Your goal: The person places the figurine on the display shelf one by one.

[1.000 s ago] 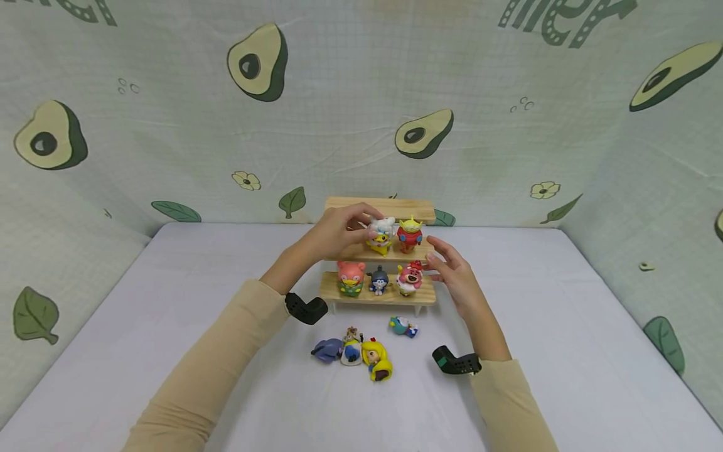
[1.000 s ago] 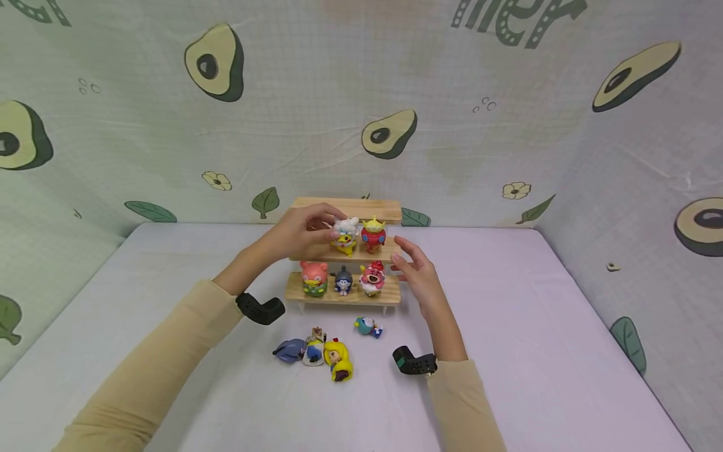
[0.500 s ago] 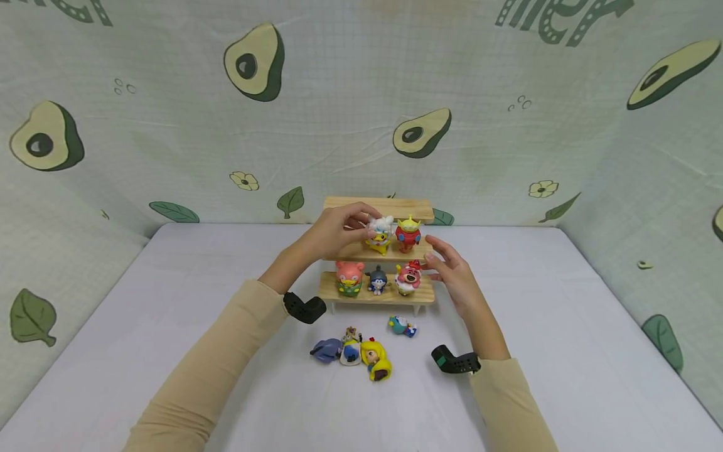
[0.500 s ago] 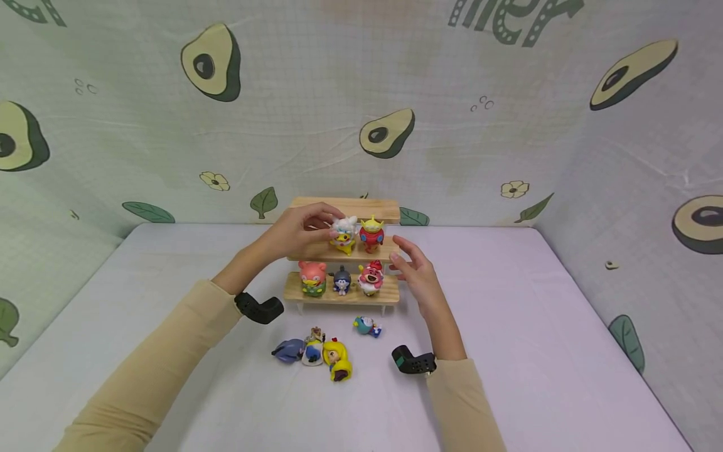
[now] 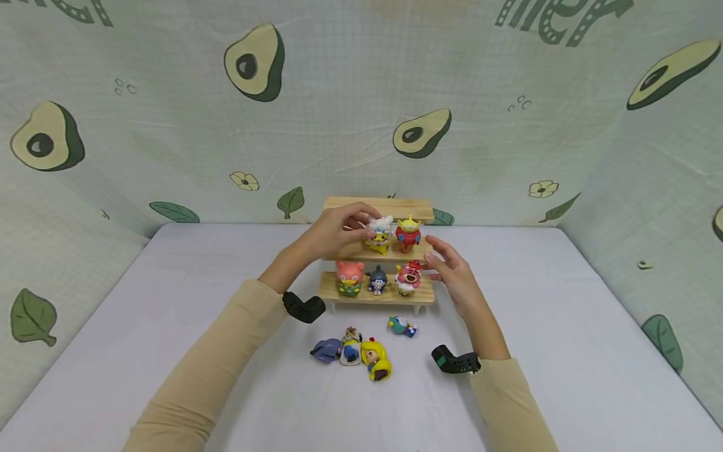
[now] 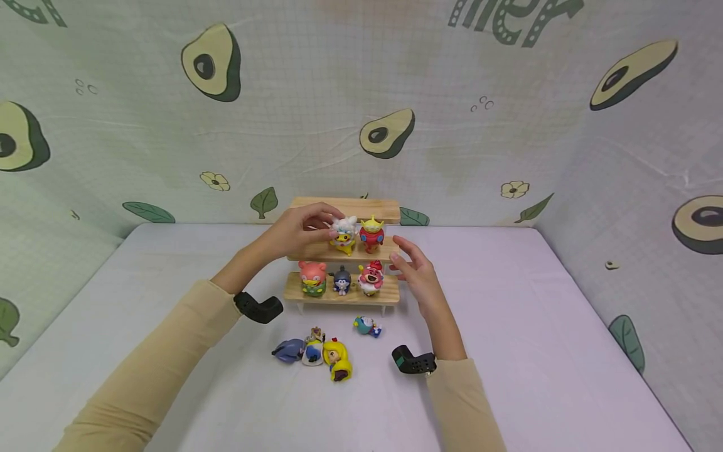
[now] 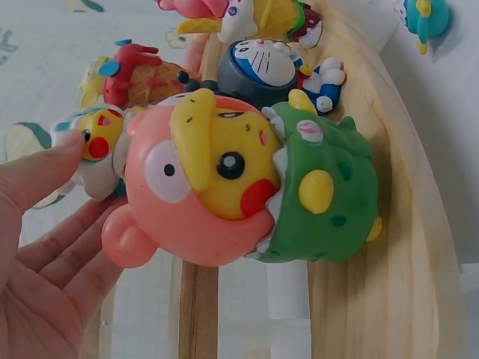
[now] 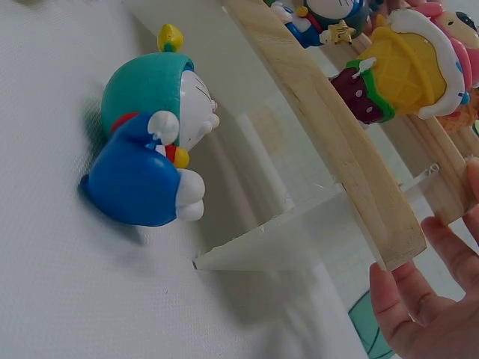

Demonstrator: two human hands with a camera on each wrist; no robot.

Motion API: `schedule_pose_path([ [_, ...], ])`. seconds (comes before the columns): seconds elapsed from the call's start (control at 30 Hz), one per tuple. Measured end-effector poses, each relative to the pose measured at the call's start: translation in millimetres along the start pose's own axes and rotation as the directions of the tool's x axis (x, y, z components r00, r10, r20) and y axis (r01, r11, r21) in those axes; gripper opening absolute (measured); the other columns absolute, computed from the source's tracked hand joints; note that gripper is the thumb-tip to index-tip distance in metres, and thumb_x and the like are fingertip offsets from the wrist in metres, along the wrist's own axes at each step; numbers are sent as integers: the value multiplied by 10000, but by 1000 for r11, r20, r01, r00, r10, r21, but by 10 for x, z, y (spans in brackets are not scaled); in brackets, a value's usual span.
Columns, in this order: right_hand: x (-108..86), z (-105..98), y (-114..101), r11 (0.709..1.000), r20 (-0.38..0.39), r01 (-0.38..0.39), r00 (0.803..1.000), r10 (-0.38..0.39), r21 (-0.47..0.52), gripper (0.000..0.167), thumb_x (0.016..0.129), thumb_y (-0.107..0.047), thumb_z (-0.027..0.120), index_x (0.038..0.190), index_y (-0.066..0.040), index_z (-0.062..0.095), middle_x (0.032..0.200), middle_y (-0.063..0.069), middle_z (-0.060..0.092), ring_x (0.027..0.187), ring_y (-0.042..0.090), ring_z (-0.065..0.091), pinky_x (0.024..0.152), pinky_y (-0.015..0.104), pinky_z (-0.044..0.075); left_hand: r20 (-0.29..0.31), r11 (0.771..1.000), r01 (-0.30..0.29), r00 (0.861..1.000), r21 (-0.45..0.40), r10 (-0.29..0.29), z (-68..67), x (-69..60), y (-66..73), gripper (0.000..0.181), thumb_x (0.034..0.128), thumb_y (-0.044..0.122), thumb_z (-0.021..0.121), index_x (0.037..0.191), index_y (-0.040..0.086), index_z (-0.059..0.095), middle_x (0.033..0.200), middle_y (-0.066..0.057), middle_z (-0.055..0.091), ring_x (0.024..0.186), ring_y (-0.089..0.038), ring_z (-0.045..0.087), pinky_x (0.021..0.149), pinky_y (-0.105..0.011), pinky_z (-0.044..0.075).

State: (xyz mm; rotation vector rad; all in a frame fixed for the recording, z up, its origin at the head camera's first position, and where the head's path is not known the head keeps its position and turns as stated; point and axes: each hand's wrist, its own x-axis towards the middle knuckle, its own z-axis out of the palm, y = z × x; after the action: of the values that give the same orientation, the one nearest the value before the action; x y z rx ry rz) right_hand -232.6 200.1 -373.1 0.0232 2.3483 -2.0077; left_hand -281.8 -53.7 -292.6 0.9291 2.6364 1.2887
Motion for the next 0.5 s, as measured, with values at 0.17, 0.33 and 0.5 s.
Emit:
schedule_pose_path([
  [0.17, 0, 0, -2, 1000, 2, 1, 1000, -1, 1, 562, 931, -375, 543, 1432, -202, 356, 1522, 27, 253, 1102, 238, 525, 810, 216, 451, -2, 1000, -5, 1000, -2, 5, 0, -8, -4, 299, 890, 232, 627, 1184, 189, 589, 1136, -92, 632, 986, -196, 638, 864, -359, 505],
  [0.33, -7, 3, -13, 1000, 6, -2, 1000, 2, 3, 559, 934, -374, 539, 1434, -208, 354, 1528, 28, 240, 1090, 222, 531, 816, 221, 447, -2, 1000, -8, 1000, -7, 8, -4, -15, -1, 286, 899, 237, 617, 1181, 194, 591, 1132, -83, 632, 1003, -196, 631, 877, -364, 499],
  [0.5, -16, 8, -25, 1000, 8, 2, 1000, -2, 6, 555, 937, -364, 537, 1435, -206, 353, 1524, 25, 248, 1083, 210, 538, 814, 221, 448, -2, 1000, -15, 1000, -4, 15, -16, -21, -5, 279, 903, 235, 613, 1178, 192, 593, 1131, -83, 635, 1013, -201, 627, 885, -365, 495],
])
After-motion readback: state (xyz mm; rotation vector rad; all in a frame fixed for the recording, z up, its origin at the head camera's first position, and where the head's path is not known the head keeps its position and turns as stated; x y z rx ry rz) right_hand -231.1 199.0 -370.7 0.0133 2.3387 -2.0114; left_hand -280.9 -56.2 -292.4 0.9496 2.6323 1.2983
